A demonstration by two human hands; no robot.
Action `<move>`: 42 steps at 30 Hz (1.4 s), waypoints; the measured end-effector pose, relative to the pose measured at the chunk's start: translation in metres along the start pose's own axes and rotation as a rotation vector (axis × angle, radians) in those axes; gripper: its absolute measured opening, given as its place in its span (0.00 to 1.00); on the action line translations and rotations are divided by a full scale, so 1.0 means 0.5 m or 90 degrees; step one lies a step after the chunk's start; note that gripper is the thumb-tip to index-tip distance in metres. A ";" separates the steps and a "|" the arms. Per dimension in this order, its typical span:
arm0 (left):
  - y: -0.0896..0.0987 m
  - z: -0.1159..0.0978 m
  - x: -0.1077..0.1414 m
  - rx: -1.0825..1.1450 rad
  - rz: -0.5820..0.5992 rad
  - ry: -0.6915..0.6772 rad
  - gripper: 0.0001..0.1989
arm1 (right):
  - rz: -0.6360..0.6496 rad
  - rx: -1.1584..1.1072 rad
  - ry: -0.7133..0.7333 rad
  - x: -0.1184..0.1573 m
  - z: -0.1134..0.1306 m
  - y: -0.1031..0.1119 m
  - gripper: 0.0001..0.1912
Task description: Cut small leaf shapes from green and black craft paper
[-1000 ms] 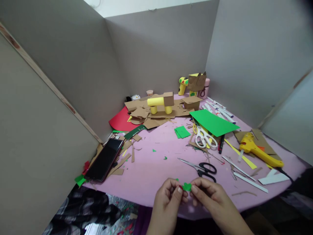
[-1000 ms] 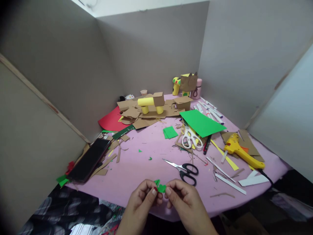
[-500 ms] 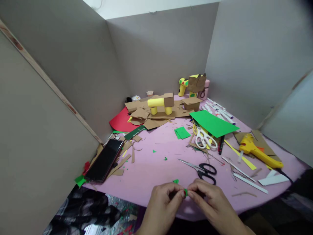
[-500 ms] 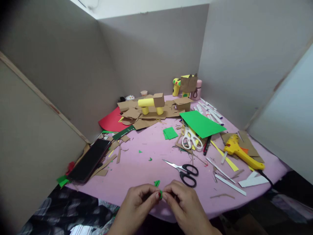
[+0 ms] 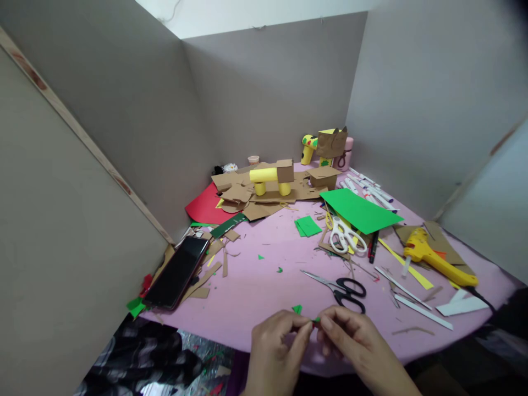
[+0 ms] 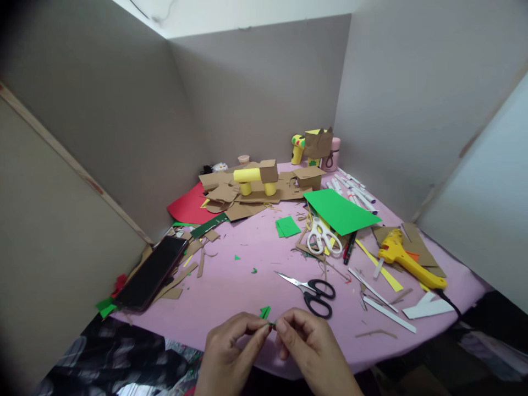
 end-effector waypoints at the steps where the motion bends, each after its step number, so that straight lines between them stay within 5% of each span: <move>1: -0.001 -0.009 0.003 -0.035 -0.006 -0.043 0.07 | 0.000 -0.016 -0.002 -0.001 -0.001 -0.001 0.19; 6: -0.006 -0.034 0.013 -0.130 -0.051 -0.187 0.06 | -0.009 -0.066 -0.008 -0.003 -0.011 -0.001 0.19; 16: -0.007 -0.036 0.008 -0.111 -0.040 -0.181 0.08 | -0.018 -0.202 -0.031 0.000 -0.026 -0.001 0.14; 26: -0.005 -0.046 0.014 -0.130 -0.052 -0.207 0.08 | -0.028 -0.177 -0.023 -0.002 -0.019 0.002 0.14; 42: -0.015 0.006 0.004 0.206 -0.003 0.050 0.08 | -0.021 -0.173 -0.003 -0.002 -0.016 0.006 0.12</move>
Point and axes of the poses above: each hand's wrist, its own x-axis away from the middle knuckle, its own y-axis out of the back of the hand, z = x × y, the point moved 7 cm from there along -x, towards the middle knuckle, and after that the axes turned 10 degrees about z, right-handed, at the moved point
